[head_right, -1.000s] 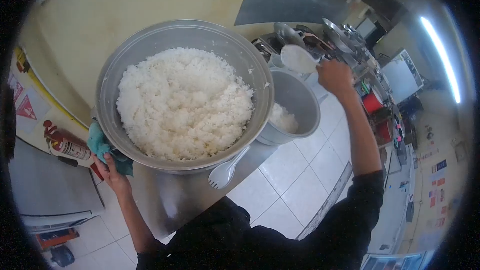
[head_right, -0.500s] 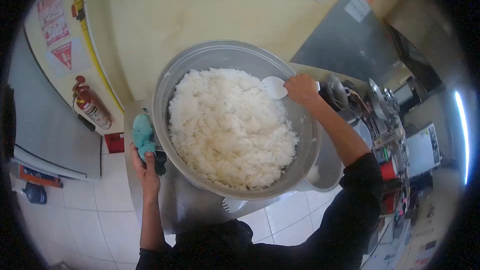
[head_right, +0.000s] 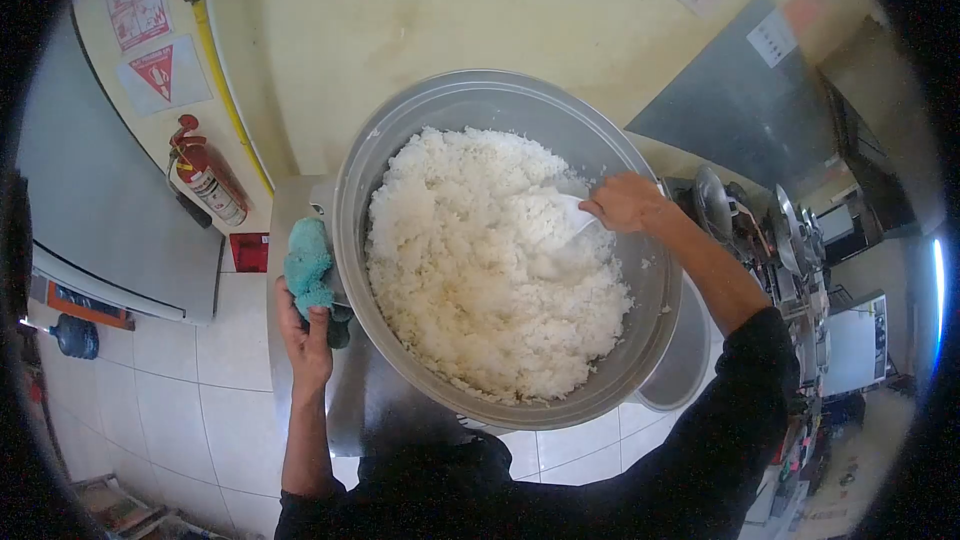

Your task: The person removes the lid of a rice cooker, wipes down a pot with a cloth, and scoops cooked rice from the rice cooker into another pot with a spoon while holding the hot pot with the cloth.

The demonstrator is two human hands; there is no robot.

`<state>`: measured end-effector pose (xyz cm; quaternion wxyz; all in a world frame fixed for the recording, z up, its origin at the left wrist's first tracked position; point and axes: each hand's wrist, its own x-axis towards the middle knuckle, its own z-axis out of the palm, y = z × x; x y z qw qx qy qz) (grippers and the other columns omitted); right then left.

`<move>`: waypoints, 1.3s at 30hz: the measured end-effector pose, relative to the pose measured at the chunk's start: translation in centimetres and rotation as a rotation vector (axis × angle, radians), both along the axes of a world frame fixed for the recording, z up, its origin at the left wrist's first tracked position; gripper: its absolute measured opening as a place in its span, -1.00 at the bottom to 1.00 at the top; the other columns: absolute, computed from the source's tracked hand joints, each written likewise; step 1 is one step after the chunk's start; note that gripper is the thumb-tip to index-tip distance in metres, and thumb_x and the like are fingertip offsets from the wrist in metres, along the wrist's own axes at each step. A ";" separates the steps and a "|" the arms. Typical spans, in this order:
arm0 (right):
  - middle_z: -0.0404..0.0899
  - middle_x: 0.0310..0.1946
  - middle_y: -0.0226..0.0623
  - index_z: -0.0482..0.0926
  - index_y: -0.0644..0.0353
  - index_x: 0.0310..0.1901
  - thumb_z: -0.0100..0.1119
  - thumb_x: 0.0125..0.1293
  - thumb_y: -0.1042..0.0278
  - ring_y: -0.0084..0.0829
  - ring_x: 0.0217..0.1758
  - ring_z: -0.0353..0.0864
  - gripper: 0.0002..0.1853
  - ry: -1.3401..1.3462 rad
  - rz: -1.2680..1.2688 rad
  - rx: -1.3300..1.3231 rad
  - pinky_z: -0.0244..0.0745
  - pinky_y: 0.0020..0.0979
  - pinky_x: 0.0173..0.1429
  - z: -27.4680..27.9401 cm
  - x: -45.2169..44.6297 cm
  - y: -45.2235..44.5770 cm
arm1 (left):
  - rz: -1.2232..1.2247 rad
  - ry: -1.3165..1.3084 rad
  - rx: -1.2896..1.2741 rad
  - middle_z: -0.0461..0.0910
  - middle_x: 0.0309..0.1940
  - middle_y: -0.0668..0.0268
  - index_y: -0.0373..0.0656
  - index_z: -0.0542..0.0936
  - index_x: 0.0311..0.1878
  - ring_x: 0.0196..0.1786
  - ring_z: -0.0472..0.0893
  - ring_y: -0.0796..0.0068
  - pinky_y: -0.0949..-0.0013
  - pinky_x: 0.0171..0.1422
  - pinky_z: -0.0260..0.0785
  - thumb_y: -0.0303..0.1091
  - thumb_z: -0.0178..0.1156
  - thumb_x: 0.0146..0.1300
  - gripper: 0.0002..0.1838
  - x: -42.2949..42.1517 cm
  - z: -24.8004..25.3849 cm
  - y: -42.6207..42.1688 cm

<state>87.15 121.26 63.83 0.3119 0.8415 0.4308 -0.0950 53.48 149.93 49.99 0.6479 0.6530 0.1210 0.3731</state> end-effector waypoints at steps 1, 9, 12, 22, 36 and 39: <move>0.65 -0.39 0.02 0.70 0.23 -0.35 -0.14 0.48 -0.02 0.03 -0.22 0.65 -0.47 0.064 -0.017 0.029 0.50 -0.05 -0.01 -0.2 -0.8 0.3 | -0.002 0.004 0.013 0.43 0.04 0.23 -0.25 0.35 0.15 0.04 0.43 0.46 0.38 0.20 0.25 -0.05 0.11 0.42 -0.53 -0.1 -0.1 0.0; 0.61 -0.47 0.08 0.68 0.30 -0.39 0.03 0.44 -0.01 0.03 -0.35 0.61 -0.50 0.340 -0.207 0.380 0.45 -0.07 -0.14 -0.7 -4.6 -2.3 | -0.018 -0.043 -0.020 0.45 0.01 0.26 -0.26 0.38 0.13 0.02 0.42 0.47 0.39 0.19 0.24 -0.07 0.13 0.42 -0.54 -0.1 0.0 -0.2; 0.59 -0.54 0.07 0.66 0.35 -0.41 0.09 0.42 0.00 0.00 -0.47 0.55 -0.50 0.364 -0.093 0.662 0.44 -0.11 -0.21 1.2 -5.8 -4.9 | -0.021 -0.037 -0.027 0.45 -0.01 0.27 -0.26 0.38 0.14 0.01 0.42 0.49 0.41 0.19 0.24 -0.06 0.13 0.42 -0.53 0.1 -0.2 -0.3; 0.30 -0.75 -0.39 0.41 0.39 -0.59 0.06 0.44 0.14 -0.62 -0.66 0.29 -0.49 -0.218 -0.487 1.042 0.21 -0.39 -0.56 11.3 -14.5 -22.2 | 0.021 -0.055 -0.029 0.43 -0.07 0.31 -0.26 0.38 0.13 -0.02 0.39 0.51 0.45 0.15 0.21 -0.02 0.13 0.42 -0.51 0.2 -0.2 -0.5; 0.67 -0.33 -0.18 0.58 0.10 -0.12 0.02 0.25 0.42 -0.09 -0.30 0.71 -0.79 -0.727 -0.641 0.072 0.57 -0.05 -0.18 -2.7 -14.3 -35.2 | -0.059 -0.055 -0.034 0.42 -0.03 0.33 -0.21 0.36 0.14 0.03 0.37 0.49 0.44 0.21 0.18 -0.05 0.09 0.44 -0.56 -0.1 0.1 -0.2; 0.67 -0.34 -0.14 0.58 0.11 -0.13 0.02 0.29 0.38 -0.08 -0.32 0.71 -0.82 -0.877 -0.450 0.201 0.59 -0.09 -0.25 4.6 -14.1 -32.1 | -0.055 -0.074 -0.010 0.43 -0.04 0.32 -0.23 0.37 0.14 0.01 0.39 0.50 0.43 0.19 0.20 -0.05 0.10 0.44 -0.55 -0.2 0.6 0.0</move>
